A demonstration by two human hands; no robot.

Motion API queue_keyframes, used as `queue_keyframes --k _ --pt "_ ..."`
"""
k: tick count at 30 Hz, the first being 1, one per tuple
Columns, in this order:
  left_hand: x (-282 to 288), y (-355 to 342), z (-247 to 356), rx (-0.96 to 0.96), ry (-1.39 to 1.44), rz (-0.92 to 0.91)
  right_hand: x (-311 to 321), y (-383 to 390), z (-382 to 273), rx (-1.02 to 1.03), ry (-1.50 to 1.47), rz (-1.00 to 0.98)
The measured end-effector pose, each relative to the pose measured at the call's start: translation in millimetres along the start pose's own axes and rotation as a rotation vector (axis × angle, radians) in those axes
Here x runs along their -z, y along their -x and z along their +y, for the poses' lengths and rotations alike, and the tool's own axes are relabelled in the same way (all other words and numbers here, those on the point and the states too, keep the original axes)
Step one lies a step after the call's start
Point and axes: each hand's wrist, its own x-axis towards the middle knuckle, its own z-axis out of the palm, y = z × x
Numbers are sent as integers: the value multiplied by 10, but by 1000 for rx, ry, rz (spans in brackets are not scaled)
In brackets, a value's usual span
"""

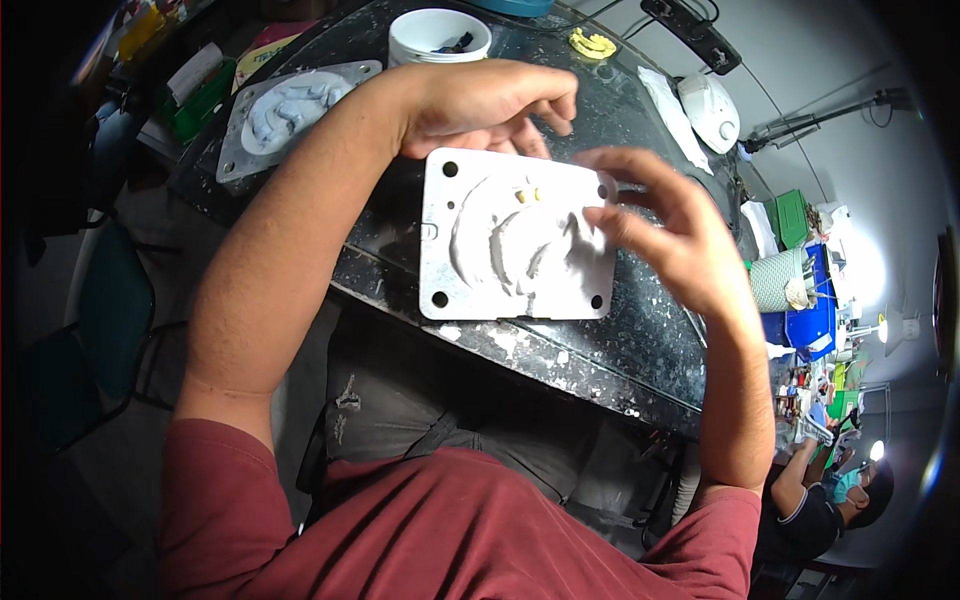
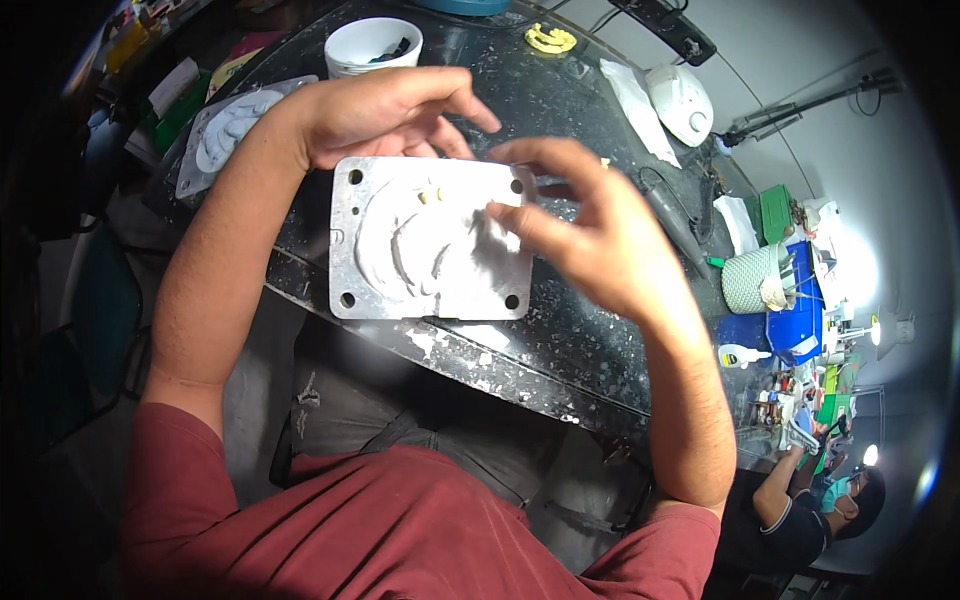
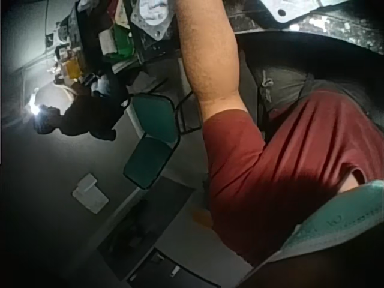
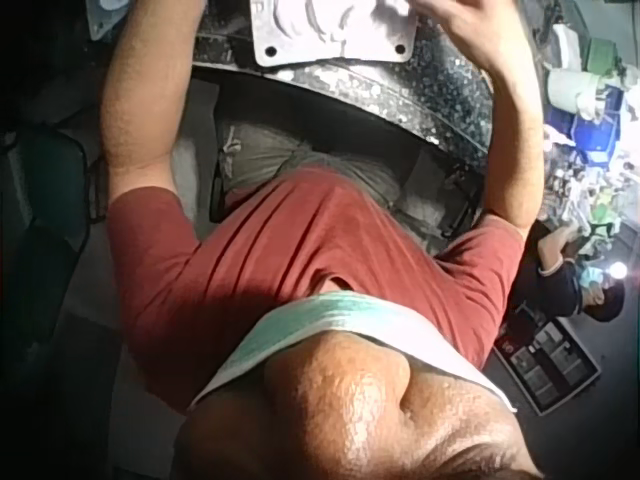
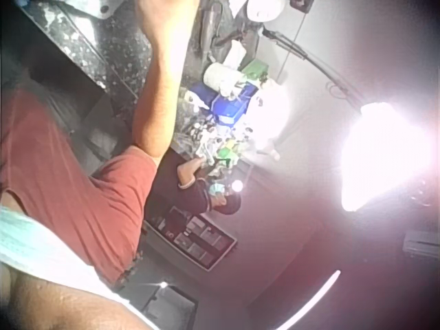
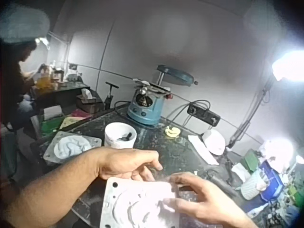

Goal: The person places artificial teeth into a plaster mold of a dental arch, using glue to secure them and hands to position each tooth.

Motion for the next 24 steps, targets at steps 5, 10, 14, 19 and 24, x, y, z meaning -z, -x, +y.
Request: queue_keyframes --k 5,10,14,19,24 --pt "-29 386 -75 -109 -535 421 -75 150 78 -25 -103 19" --pt "-514 675 -487 -268 -441 792 10 -37 112 235 139 34" --pt "-583 651 -616 -337 -365 873 -16 -267 -62 556 321 101" --pt "-638 595 -775 -493 -103 853 -90 -341 -184 718 645 63" --pt "-681 626 -790 -492 -94 873 -57 -353 -232 792 696 16"
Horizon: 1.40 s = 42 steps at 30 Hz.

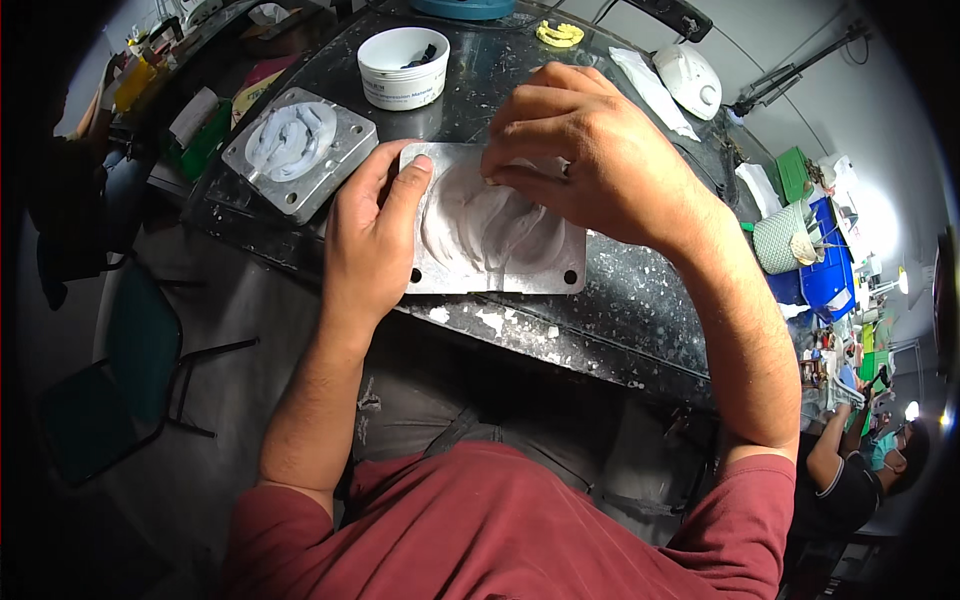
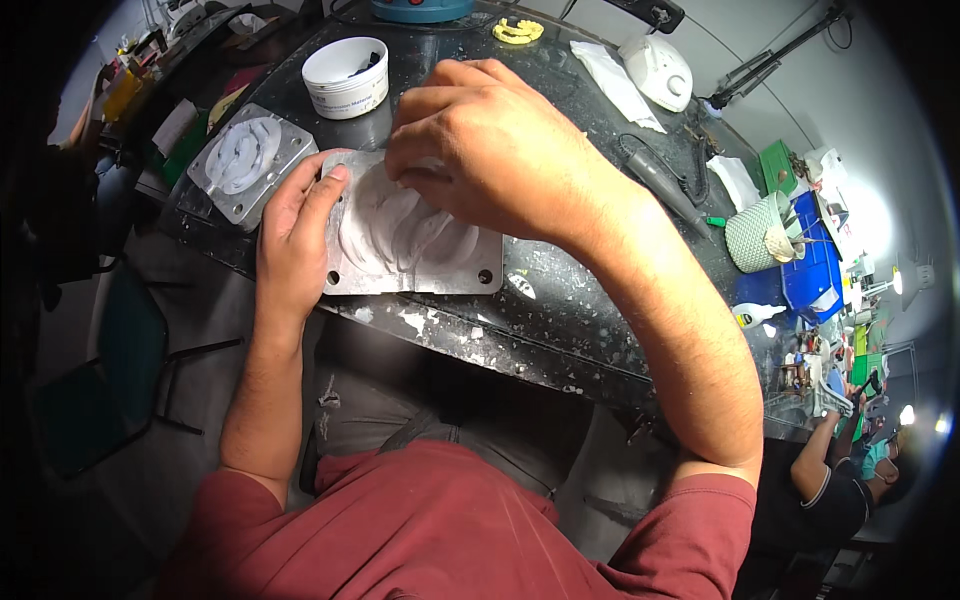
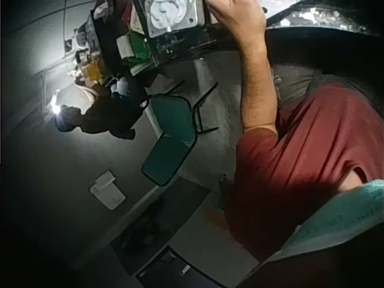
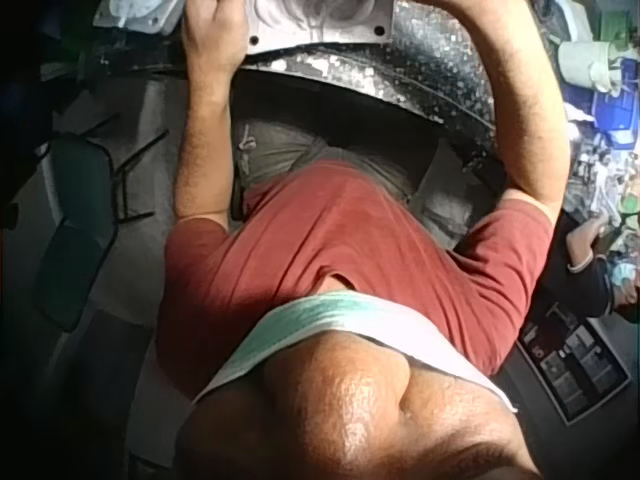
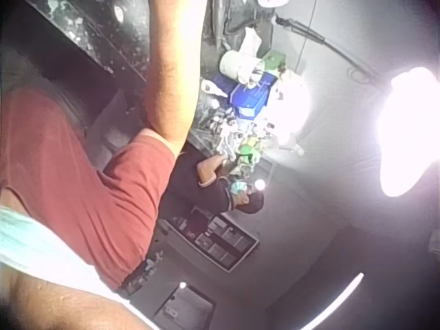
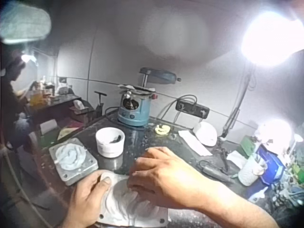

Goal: The person places artificial teeth into a plaster mold of a dental arch, using glue to secure them and hands to position each tooth.

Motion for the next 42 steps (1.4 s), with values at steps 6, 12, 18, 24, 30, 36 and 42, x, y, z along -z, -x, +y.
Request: queue_keyframes --k 6,12,18,24,30,36,42 --pt "3 -5 -62 -33 81 23 41 28 -24 -104 -147 7" --pt "23 44 -88 -99 9 58 287 531 -167 -682 -1060 165" --pt "11 10 -49 -140 -25 71 148 807 -439 -719 -849 88" --pt "1 4 -62 -137 -19 66 148 844 -476 -866 -1029 225" --pt "-5 52 -21 -137 -66 69 162 894 -483 -894 -1094 206" --pt "17 18 -108 -48 -113 113 72 1174 -1133 -607 -515 193" --pt "81 -183 -150 -104 42 154 -2255 3217 -1981 -1033 -384 -389"
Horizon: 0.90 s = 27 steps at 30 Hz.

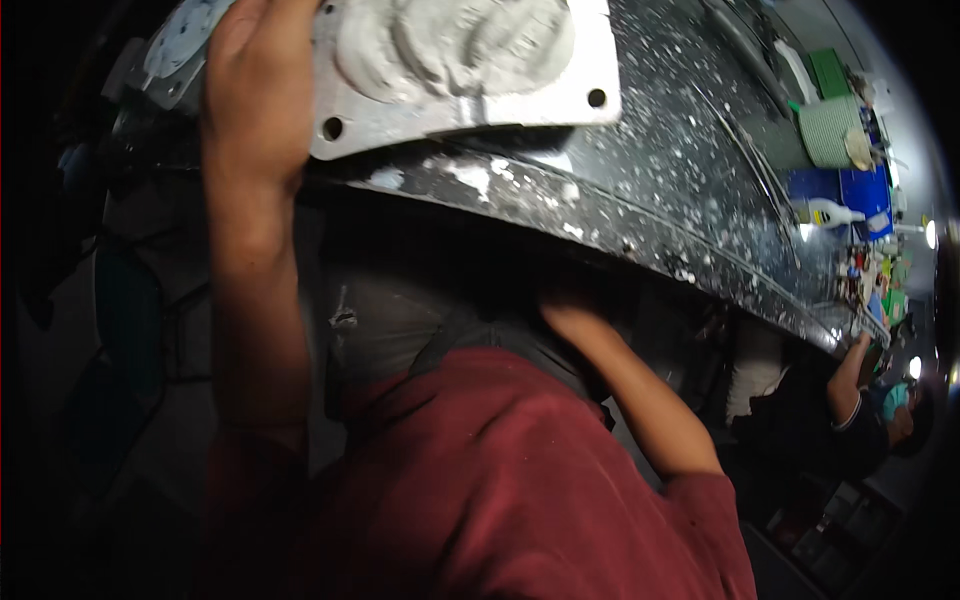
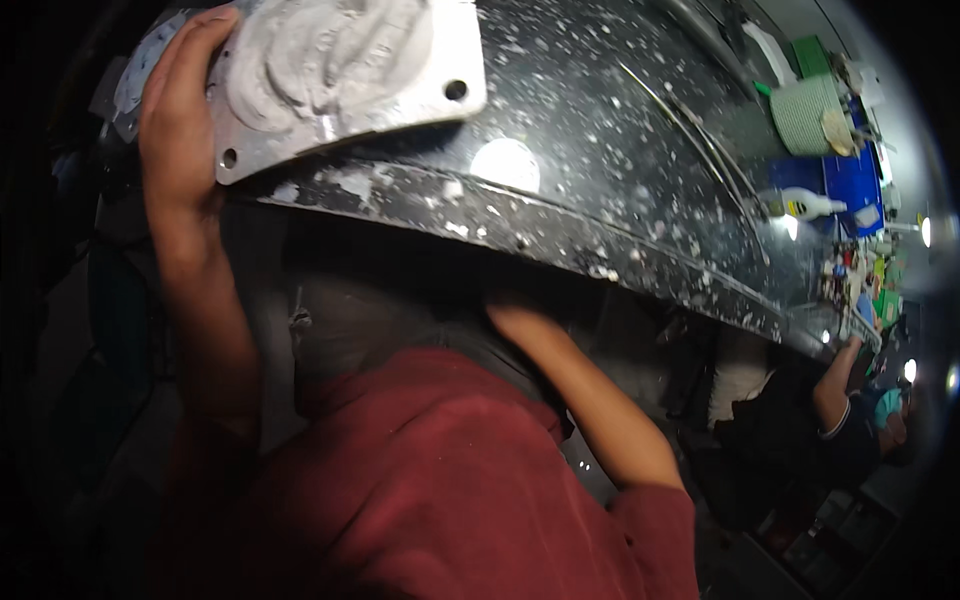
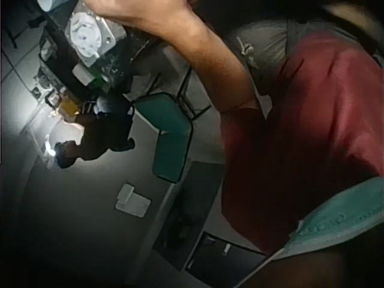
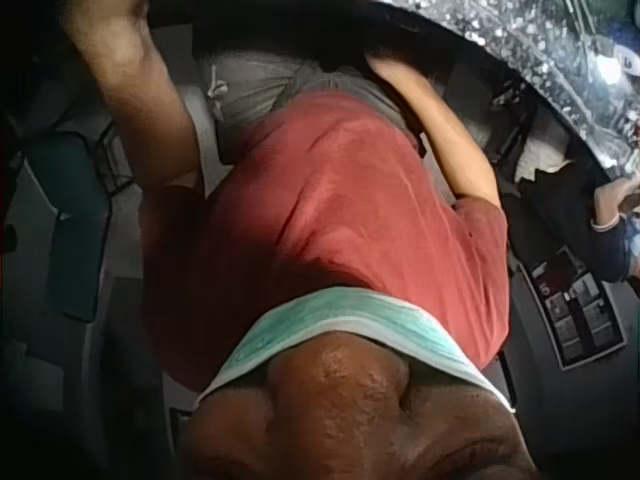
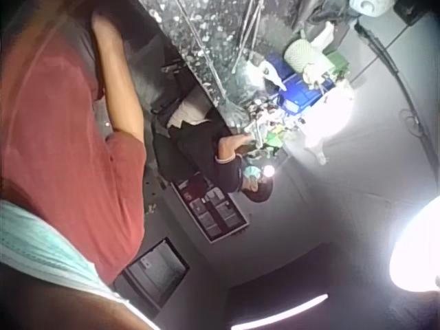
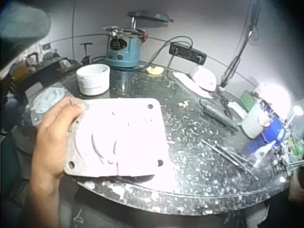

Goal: The person places artificial teeth into a plaster mold of a dental arch, using glue to secure them and hands to position each tooth.

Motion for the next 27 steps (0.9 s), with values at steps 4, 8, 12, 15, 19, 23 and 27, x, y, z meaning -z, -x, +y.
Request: queue_keyframes --k 4,8,12,15,19,23,27 --pt "389 -531 -413 -97 -1 -246 -644 -1458 -8 -156 29 123" --pt "88 69 -12 42 176 -225 -853 -1561 -255 -34 -13 50" --pt "-92 139 3 -162 -238 -67 -545 -1145 -457 142 -139 -50" --pt "-9 202 66 -82 -240 -43 345 -685 -1112 -67 -301 -623" --pt "1 176 38 27 -173 -70 1984 9 -1514 364 -360 -691" --pt "33 208 109 25 -171 -59 3212 -113 -1523 483 -648 -523" --pt "-11 157 107 8 -155 -79 3778 -935 -1282 252 -144 225"
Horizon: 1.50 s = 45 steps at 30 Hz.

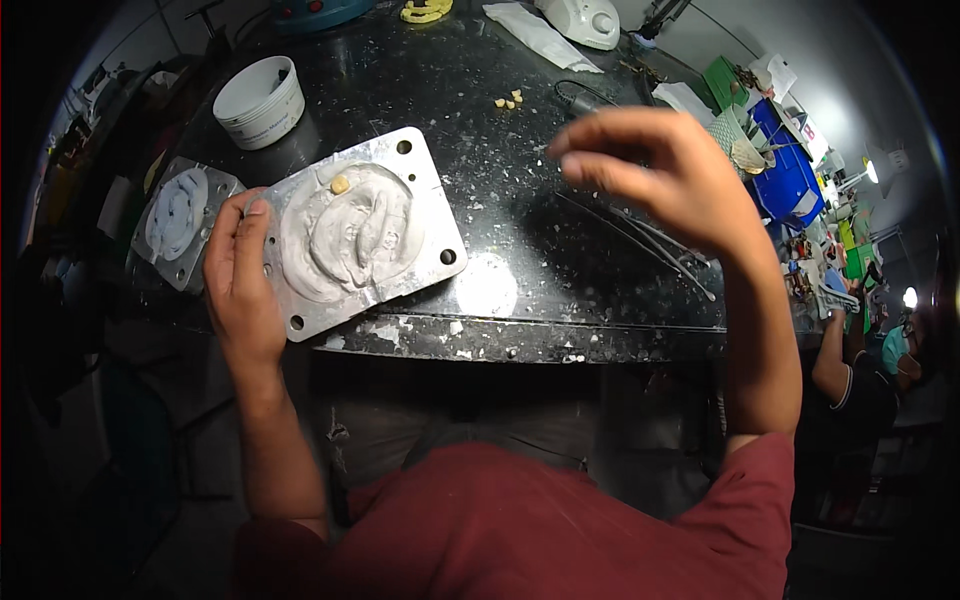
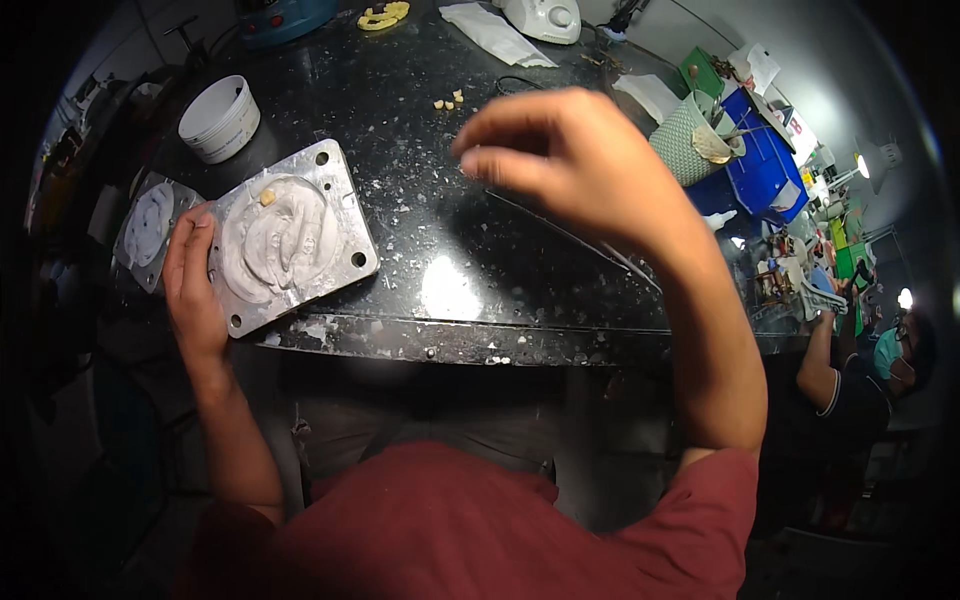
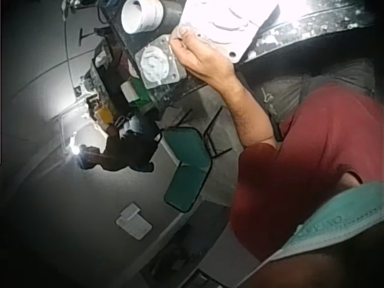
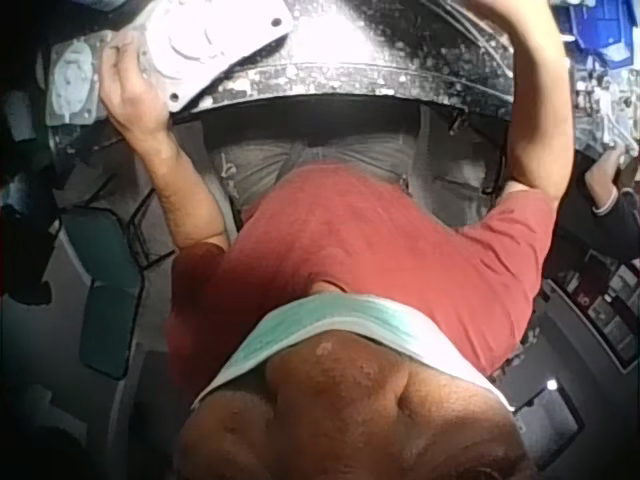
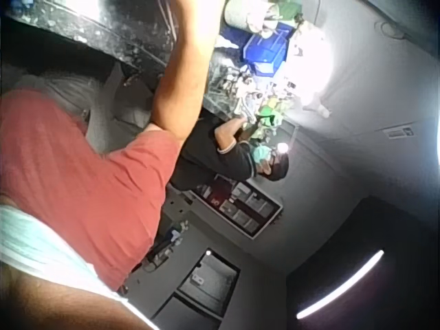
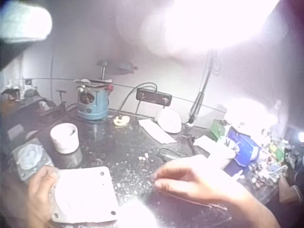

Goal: The person places artificial teeth into a plaster mold of a dental arch, using glue to secure them and hands to position each tooth.

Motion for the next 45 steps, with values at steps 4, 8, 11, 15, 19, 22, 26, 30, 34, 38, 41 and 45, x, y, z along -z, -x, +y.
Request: queue_keyframes --k 4,8,11,15,19,22,26,30,34,38,41,45 --pt "-69 -21 7 8 33 1 -57 -754 597 26 375 153" --pt "-25 -8 -71 7 33 9 -236 -1050 604 40 481 18" --pt "-12 26 -7 5 -7 -10 -266 -1128 700 102 518 -6" --pt "-35 20 -5 -14 51 -7 -286 -1134 778 189 549 37" --pt "-70 16 6 -32 76 -14 -307 -989 702 338 731 166" --pt "-46 10 -37 -58 52 -22 -318 -787 248 290 345 233" --pt "-12 34 -48 -26 59 4 -609 -328 -377 376 298 85" --pt "-78 36 1 -41 64 20 -893 -112 -538 430 466 238" --pt "-70 38 -27 -53 68 12 -967 -98 -571 437 528 290" --pt "-65 47 -22 -51 53 26 -970 -92 -622 438 554 264" --pt "-51 48 -36 -79 9 20 -953 -104 -654 432 572 241" --pt "-50 54 -42 -77 15 38 -946 -135 -657 401 543 208"
